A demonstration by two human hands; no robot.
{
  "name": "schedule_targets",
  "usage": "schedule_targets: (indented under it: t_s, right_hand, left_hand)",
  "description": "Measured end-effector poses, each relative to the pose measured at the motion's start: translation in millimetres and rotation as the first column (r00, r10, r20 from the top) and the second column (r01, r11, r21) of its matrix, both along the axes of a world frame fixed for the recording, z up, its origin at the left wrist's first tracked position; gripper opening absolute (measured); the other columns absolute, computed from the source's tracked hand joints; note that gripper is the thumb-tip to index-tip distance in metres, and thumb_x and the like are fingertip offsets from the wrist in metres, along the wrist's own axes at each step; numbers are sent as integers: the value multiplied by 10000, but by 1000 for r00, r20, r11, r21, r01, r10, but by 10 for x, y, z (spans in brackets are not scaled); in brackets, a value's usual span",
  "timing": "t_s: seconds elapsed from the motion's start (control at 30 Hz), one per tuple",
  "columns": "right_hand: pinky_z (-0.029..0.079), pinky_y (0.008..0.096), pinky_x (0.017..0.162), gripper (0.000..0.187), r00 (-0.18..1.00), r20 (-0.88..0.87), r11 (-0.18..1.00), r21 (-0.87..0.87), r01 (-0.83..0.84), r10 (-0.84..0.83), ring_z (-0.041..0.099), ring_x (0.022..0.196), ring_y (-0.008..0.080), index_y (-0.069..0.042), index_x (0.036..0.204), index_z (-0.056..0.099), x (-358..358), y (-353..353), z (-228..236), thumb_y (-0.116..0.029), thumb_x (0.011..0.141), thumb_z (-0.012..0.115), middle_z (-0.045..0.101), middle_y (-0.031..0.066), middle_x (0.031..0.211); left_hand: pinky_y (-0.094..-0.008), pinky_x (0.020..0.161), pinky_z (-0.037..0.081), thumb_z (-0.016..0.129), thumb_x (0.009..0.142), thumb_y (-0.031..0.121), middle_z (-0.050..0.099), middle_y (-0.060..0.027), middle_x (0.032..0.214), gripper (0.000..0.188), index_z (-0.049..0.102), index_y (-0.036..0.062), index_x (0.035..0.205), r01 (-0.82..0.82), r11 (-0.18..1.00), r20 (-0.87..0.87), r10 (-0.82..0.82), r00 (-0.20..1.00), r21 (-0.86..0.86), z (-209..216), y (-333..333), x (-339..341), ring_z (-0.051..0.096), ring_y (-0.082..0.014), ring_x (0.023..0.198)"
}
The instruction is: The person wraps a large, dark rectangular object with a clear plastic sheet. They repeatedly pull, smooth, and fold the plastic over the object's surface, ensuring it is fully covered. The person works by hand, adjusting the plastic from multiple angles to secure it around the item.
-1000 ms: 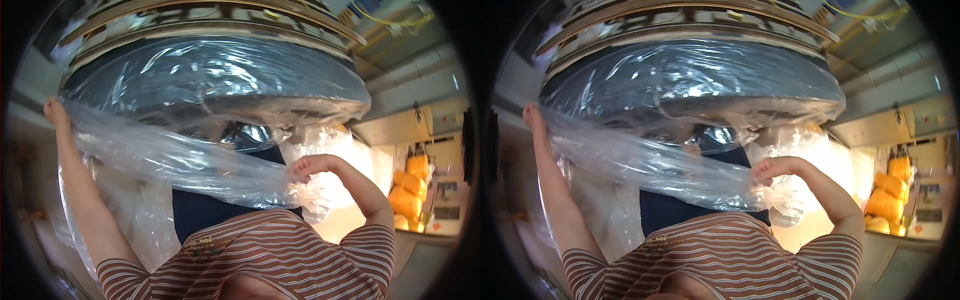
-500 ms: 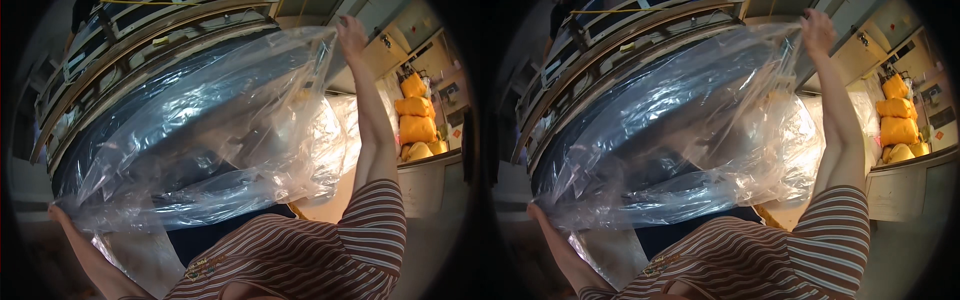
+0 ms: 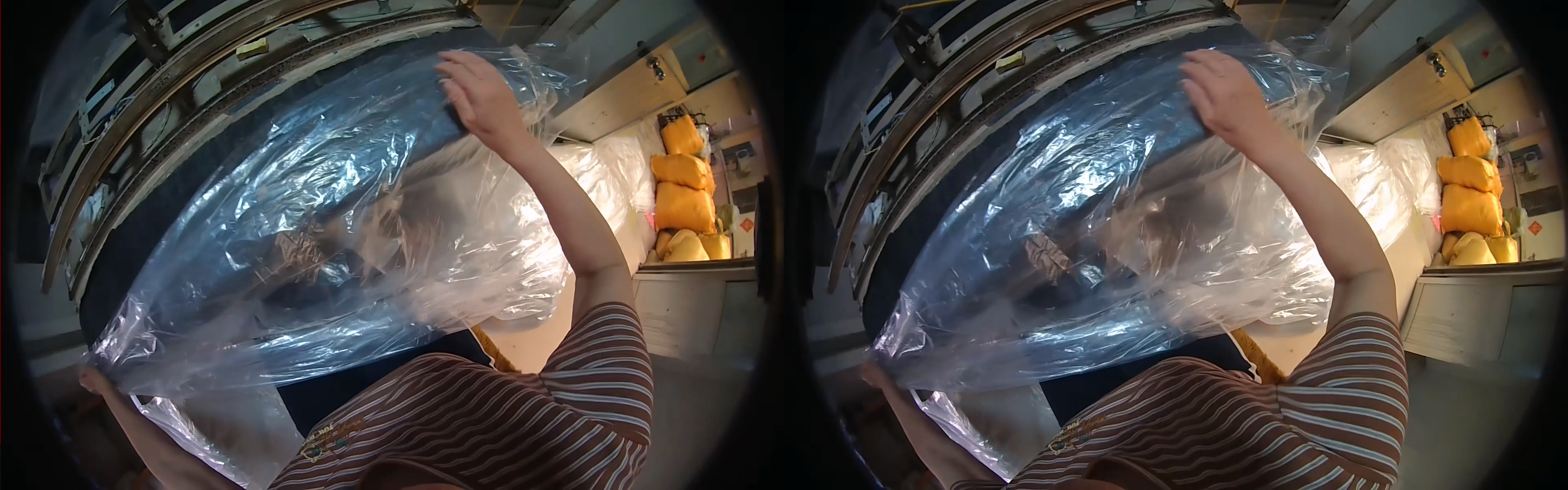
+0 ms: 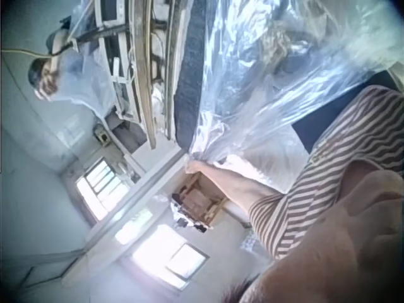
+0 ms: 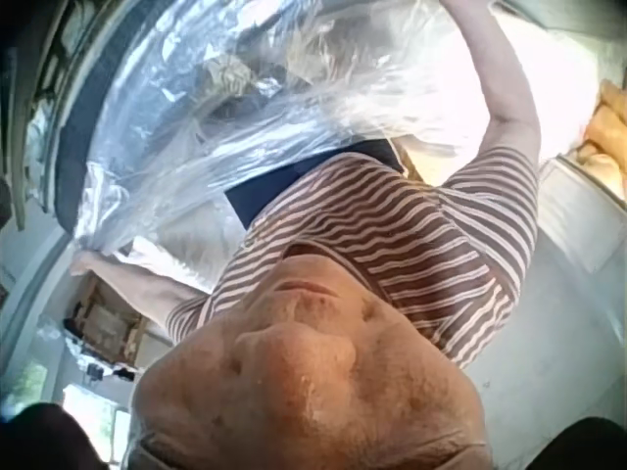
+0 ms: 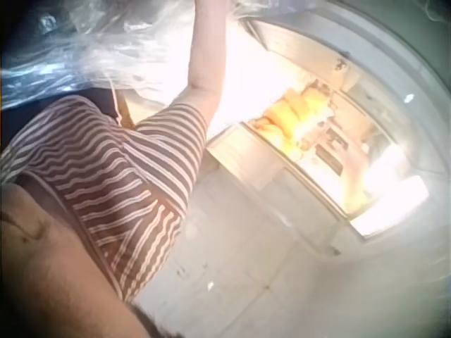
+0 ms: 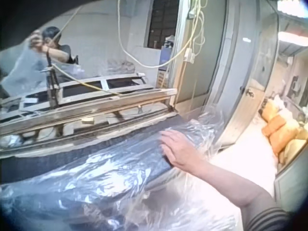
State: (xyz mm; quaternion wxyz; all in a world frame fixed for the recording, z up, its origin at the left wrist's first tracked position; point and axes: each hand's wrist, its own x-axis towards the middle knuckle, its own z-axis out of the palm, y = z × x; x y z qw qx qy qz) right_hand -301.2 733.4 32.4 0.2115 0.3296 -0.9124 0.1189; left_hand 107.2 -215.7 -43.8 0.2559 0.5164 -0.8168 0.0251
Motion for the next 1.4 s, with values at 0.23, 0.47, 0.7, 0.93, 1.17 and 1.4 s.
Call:
schedule_targets:
  t_s: [0.23, 0.47, 0.7, 0.93, 1.17, 1.4]
  right_hand:
    - [232, 441, 1095, 474, 991, 126, 990, 135, -49, 32, 315, 1332, 284, -52, 1321, 434, 492, -343, -131, -346, 950, 425, 374, 99, 1426]
    - [447, 352, 796, 318, 998, -3, 998, -12, -60, 60, 546, 946, 283, -40, 1135, 568, 454, -441, -93, -218, 872, 550, 595, 97, 1124]
    - [429, 307, 703, 138, 947, 289, 940, -339, -39, 143, 515, 815, 190, -65, 882, 598, -160, -281, -165, -166, 800, 644, 506, 70, 828]
    - [409, 230, 821, 232, 823, 415, 769, -638, -40, 387, 521, 909, 89, -44, 1059, 610, -668, -138, 242, -204, 895, 571, 576, -13, 978]
    - [395, 357, 944, 463, 921, 60, 825, -425, 372, -385, 544, 1104, 274, 48, 1226, 483, -1411, 106, 490, -297, 919, 505, 585, 185, 1157]
    - [436, 297, 835, 283, 981, 107, 760, -620, 195, -165, 564, 885, 189, 20, 1000, 594, -2284, 729, -800, -243, 897, 583, 620, 107, 956]
  left_hand:
    - [-407, 728, 540, 547, 841, 458, 661, -104, 1064, 469, 659, 65, 1072, -50, 936, 726, 303, 618, -348, 489, 37, 541, 660, -302, 888]
    - [-282, 703, 502, 559, 913, 272, 640, -102, 1013, 366, 602, -21, 1128, 141, 935, -684, 130, 718, 326, 1278, 576, 1384, 612, -213, 842]
    - [-163, 490, 327, 567, 924, 327, 555, 34, 831, 288, 612, 79, 1063, 519, 765, -837, 47, 545, 381, 960, 1154, 2301, 475, -20, 672]
    - [-342, 910, 438, 520, 918, 198, 544, -110, 1182, 373, 508, 16, 1243, 347, 920, -715, -118, 689, 183, 1226, 872, 2179, 533, -229, 1066]
    - [-360, 731, 487, 452, 927, 262, 640, -137, 883, 330, 637, -11, 947, 285, 941, -715, -72, 695, 183, 800, 1554, -700, 620, -228, 816]
    - [-281, 758, 478, 625, 805, 196, 677, -95, 881, 239, 664, 15, 955, 348, 938, -784, -219, 581, -5, 166, 1404, -1434, 634, -162, 817]
